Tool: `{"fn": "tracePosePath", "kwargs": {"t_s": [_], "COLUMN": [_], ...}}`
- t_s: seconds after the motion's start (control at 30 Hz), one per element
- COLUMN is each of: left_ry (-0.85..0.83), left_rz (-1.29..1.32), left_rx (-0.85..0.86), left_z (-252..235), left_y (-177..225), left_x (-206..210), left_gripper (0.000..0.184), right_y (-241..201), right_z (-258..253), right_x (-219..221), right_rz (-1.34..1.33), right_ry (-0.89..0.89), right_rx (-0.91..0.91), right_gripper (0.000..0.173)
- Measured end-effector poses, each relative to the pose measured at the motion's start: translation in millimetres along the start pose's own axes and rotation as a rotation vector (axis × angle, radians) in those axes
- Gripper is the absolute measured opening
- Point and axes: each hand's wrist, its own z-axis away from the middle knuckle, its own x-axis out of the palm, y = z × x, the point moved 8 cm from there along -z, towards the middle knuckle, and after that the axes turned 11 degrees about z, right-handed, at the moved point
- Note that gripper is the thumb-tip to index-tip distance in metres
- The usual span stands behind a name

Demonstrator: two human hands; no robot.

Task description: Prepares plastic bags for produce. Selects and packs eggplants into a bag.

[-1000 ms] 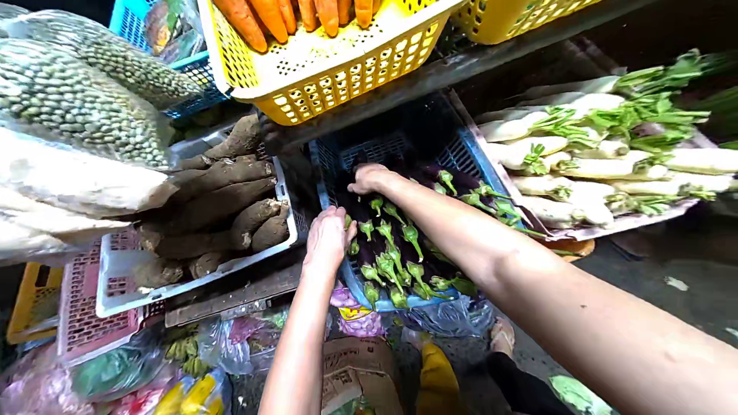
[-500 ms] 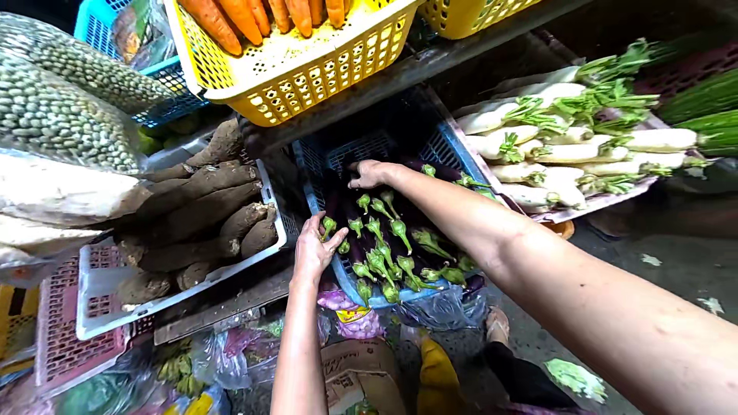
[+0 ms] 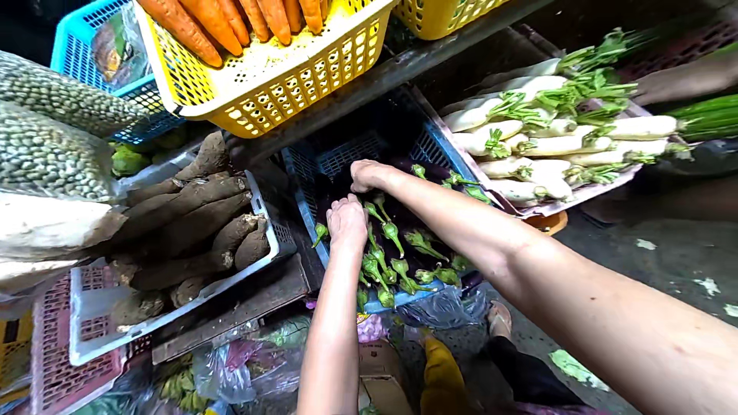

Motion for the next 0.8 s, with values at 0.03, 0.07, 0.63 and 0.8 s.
{"fn": "tracePosePath", "kwargs": {"t_s": [0.03, 0.07, 0.63, 0.8], "left_ry": [0.018, 0.027, 0.083, 0.159], "left_rz": [0.011, 0.025, 0.238, 0.259], "left_rx": [0.001, 0.011, -0.008, 0.021], "left_z": [-5, -5, 14, 38], "left_y": [-2, -4, -26, -22], "left_x": [1, 0, -5, -20], "left_gripper": [0.046, 0.045, 0.049, 0.046], "right_y": [5, 9, 45, 112], "right_z": [4, 8, 35, 163], "right_x": [0, 1, 1, 10], "right_rz": [0.008, 0.006, -0.176, -0.398], "right_ry": [-0.008, -0.012, 0.182, 0.39], "right_rx": [-0.012, -0.037, -0.133, -0.53], "right_gripper": [0.029, 0.029, 0.048, 0.036]}}
